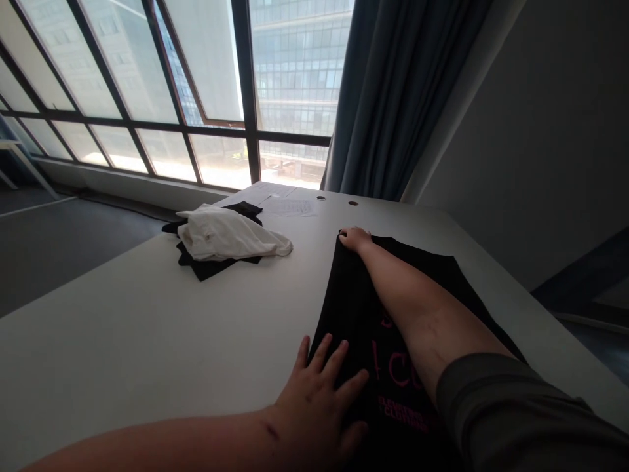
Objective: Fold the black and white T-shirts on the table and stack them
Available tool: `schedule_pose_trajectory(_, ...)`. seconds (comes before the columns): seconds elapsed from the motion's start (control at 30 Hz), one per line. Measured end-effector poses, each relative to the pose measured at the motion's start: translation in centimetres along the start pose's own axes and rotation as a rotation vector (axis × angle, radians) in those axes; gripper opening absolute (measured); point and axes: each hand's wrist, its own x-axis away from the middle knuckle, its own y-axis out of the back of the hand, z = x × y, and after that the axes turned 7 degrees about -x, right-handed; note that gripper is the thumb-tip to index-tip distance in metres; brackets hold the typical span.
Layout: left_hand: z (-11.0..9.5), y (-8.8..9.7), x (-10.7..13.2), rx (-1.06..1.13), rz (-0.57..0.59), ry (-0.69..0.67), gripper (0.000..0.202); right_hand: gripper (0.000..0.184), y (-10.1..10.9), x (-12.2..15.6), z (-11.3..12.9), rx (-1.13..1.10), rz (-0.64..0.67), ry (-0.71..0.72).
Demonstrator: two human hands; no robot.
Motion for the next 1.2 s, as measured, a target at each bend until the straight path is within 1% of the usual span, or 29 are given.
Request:
schedule_pose_trajectory(0.1,-0.1,0.0,-0.2,0.001,0.002,-0.006,0.069,0.04,0.3,-1.2,0.5,-0.031,0.017,0.014)
schedule_pose_trajectory(0.17,0.0,-0.1,-0.2,0.004,0.001,-0.01,0.069,0.039,0.6,-1.9,0.8,-0.064,0.029,0.016)
schedule_pose_trajectory(0.33,0.1,-0.4,-0.2,0.013,-0.02,-0.032,0.069,0.051,1.0,-2.7,0.5,-0.095,0.012,-0.014)
schedule_pose_trajectory(0.47,0.1,-0.4,-0.2,0.011,-0.031,-0.03,0.069,0.064,0.2,-2.1,0.2,-0.05,0.025,-0.07)
schedule_pose_trajectory(0.5,0.1,-0.4,-0.2,0.008,-0.031,-0.03,0.069,0.067,-0.1,-1.8,0.1,-0.031,0.01,-0.069)
schedule_pose_trajectory(0.53,0.1,-0.3,-0.2,0.003,-0.028,-0.032,0.069,0.068,-0.4,-1.4,0.1,-0.004,-0.028,-0.051)
schedule_pose_trajectory(0.6,0.0,-0.2,-0.2,-0.004,-0.014,-0.044,0.07,0.065,-1.0,-0.6,0.2,0.062,-0.137,0.033)
schedule_pose_trajectory(0.63,0.0,-0.2,-0.2,-0.006,-0.003,-0.054,0.071,0.061,-1.2,-0.3,0.2,0.09,-0.175,0.09)
schedule_pose_trajectory(0.67,0.0,-0.2,-0.2,-0.005,0.012,-0.064,0.071,0.058,-1.5,0.0,0.1,0.105,-0.179,0.141)
schedule_pose_trajectory(0.7,-0.1,-0.2,-0.2,-0.001,0.029,-0.072,0.072,0.056,-1.7,0.2,0.1,0.103,-0.146,0.175)
schedule_pose_trajectory(0.77,-0.3,-0.3,-0.2,0.012,0.058,-0.077,0.074,0.056,-2.1,0.2,-0.1,0.078,-0.034,0.194)
schedule_pose_trajectory(0.83,-0.4,-0.5,-0.2,0.021,0.071,-0.07,0.076,0.06,-2.5,-0.3,-0.3,0.055,0.051,0.162)
schedule_pose_trajectory(0.9,-0.4,-0.6,-0.2,0.014,0.069,-0.067,0.078,0.065,-2.7,-1.2,-0.5,0.044,0.097,0.115)
schedule_pose_trajectory(1.03,-0.1,-1.5,-0.2,-0.062,0.033,-0.08,0.082,0.07,-2.5,-2.5,-0.3,0.03,0.131,0.043)
schedule_pose_trajectory(1.1,0.1,-2.2,-0.2,-0.134,-0.011,-0.141,0.084,0.069,-2.0,-2.5,-0.2,0.027,0.12,0.036)
schedule_pose_trajectory(1.13,0.2,-2.6,-0.1,-0.18,-0.037,-0.192,0.08,0.069,-1.7,-2.3,-0.2,0.028,0.106,0.039)
schedule_pose_trajectory(1.2,0.3,-3.3,0.0,-0.278,-0.081,-0.298,0.065,0.069,-0.9,-1.5,-0.3,0.039,0.062,0.051)
